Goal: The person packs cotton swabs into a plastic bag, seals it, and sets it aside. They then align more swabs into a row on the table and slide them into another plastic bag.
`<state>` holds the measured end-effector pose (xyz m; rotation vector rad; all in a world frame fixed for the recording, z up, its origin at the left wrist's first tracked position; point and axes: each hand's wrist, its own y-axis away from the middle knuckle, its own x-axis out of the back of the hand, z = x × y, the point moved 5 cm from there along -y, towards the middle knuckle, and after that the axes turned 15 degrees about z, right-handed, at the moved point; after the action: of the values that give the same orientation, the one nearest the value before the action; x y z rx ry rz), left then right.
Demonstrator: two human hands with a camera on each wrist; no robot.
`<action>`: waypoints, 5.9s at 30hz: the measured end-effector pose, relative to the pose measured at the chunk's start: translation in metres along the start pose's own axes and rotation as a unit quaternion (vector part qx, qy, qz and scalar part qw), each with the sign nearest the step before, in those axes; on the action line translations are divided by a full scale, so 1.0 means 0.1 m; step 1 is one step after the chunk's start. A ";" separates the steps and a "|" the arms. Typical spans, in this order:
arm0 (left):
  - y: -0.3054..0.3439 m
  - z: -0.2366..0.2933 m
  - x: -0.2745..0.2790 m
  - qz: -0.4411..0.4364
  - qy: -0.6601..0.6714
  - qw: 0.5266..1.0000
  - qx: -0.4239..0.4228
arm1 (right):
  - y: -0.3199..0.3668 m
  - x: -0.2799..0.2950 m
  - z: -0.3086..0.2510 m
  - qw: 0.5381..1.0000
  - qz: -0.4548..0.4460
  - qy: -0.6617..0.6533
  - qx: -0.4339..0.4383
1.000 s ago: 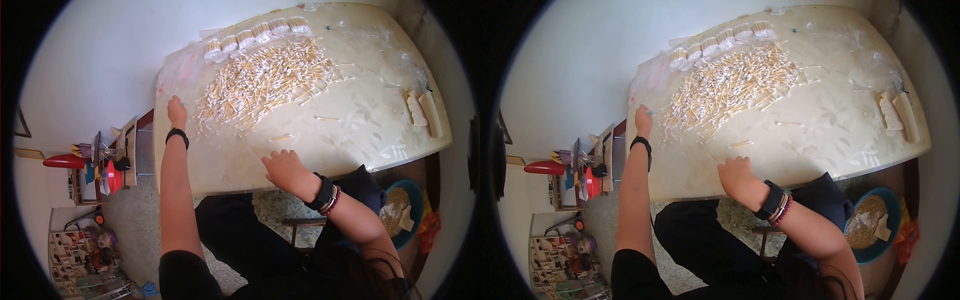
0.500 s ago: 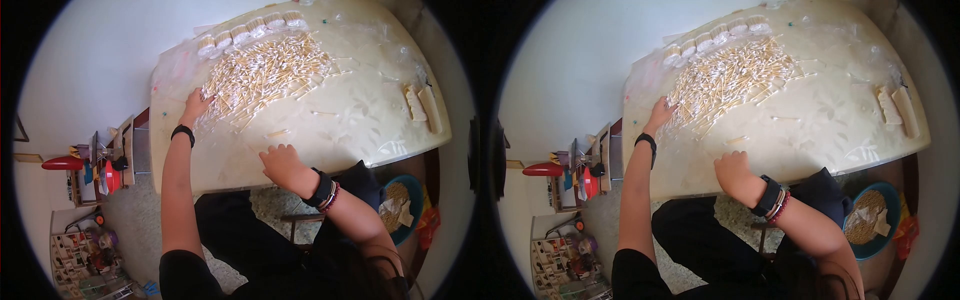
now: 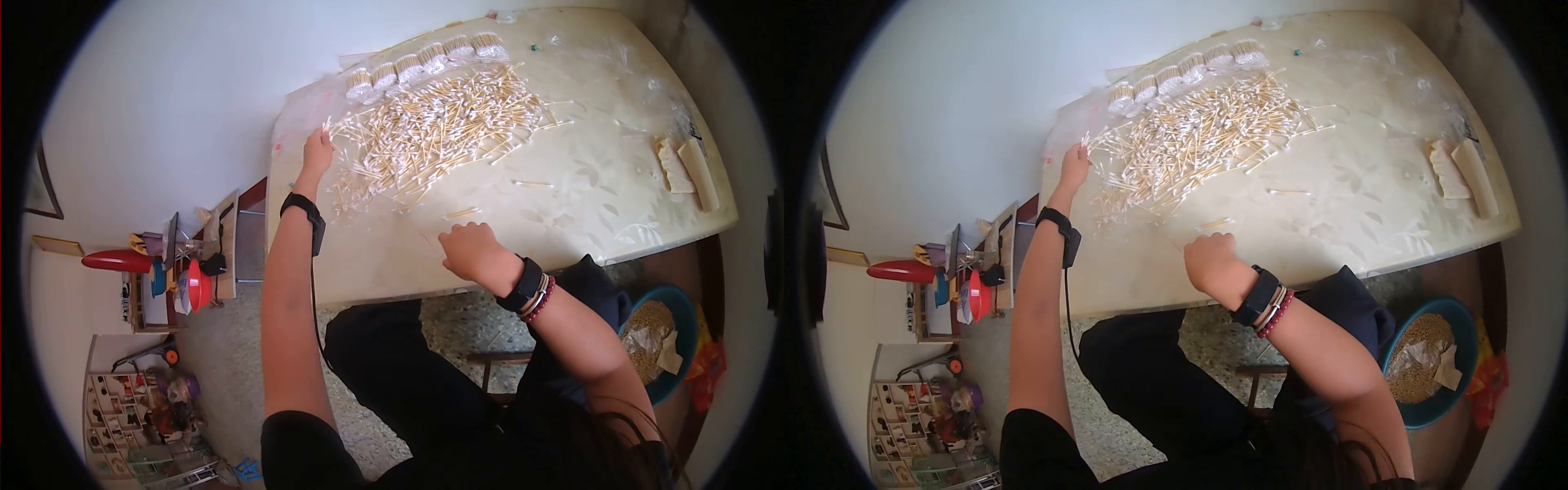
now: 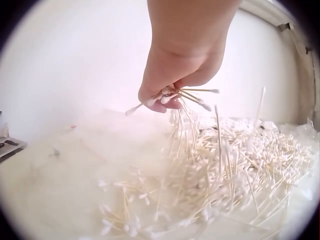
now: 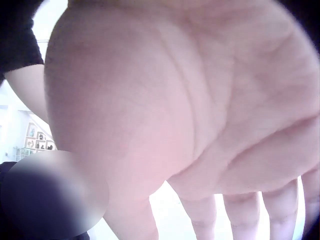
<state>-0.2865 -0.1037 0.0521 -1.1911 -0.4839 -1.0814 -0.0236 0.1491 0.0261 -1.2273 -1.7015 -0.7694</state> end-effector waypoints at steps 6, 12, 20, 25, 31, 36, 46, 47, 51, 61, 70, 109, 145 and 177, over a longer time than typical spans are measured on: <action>0.01 0.28 0.24 0.013 0.248 0.935 0.253 | -0.10 0.14 0.05 0.998 0.039 -0.038 -0.010; 0.52 1.43 0.07 -0.061 0.551 0.753 0.354 | -0.45 0.35 0.25 0.882 0.215 -0.414 -0.070; 1.49 2.24 -0.02 -0.170 0.680 0.574 0.423 | -0.35 0.46 0.39 0.795 0.177 -0.578 -0.046; 1.80 2.27 0.03 -0.183 0.607 0.679 0.370 | -0.38 0.17 0.51 0.701 0.076 -0.687 -0.176; 2.03 2.23 -0.10 -0.197 0.598 0.684 0.368 | -0.32 -0.06 0.55 0.622 0.033 -0.750 -0.221; 2.20 2.28 -0.13 -0.255 0.496 0.776 0.296 | -0.21 -0.10 0.59 0.596 0.062 -0.752 -0.275; 2.06 2.39 0.00 -0.134 0.374 0.918 0.007 | -0.18 -0.02 0.72 0.569 0.064 -0.767 -0.288; 2.08 2.39 0.00 -0.134 0.375 0.917 0.010 | -0.17 0.02 0.74 0.567 0.077 -0.769 -0.286; 2.15 2.43 0.01 -0.179 0.208 0.960 -0.053 | -0.18 0.16 1.01 0.518 0.149 -0.794 -0.282; 2.24 2.67 -0.18 -0.128 0.193 0.946 -0.226 | 0.01 0.71 1.79 0.740 0.208 -0.566 -0.297; 2.30 2.42 -0.20 -0.138 0.031 0.970 -0.198 | 0.11 0.67 2.09 0.968 0.180 0.013 -0.176; 2.30 2.17 -0.38 -0.193 0.249 0.943 -0.108 | 0.26 0.10 1.05 0.980 0.114 -0.099 0.132; 2.59 2.23 -0.24 -0.202 0.193 0.957 -0.083 | 0.14 0.21 1.22 0.982 0.112 -0.078 0.132; 2.88 2.28 -0.31 -0.157 -0.081 0.968 -0.178 | 0.31 -0.15 0.89 0.972 0.106 0.063 0.202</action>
<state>-0.0006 0.1119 -0.0361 -1.5642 -0.6392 -1.3890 -0.0181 0.2294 -0.0253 -1.0295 -1.4999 -0.3409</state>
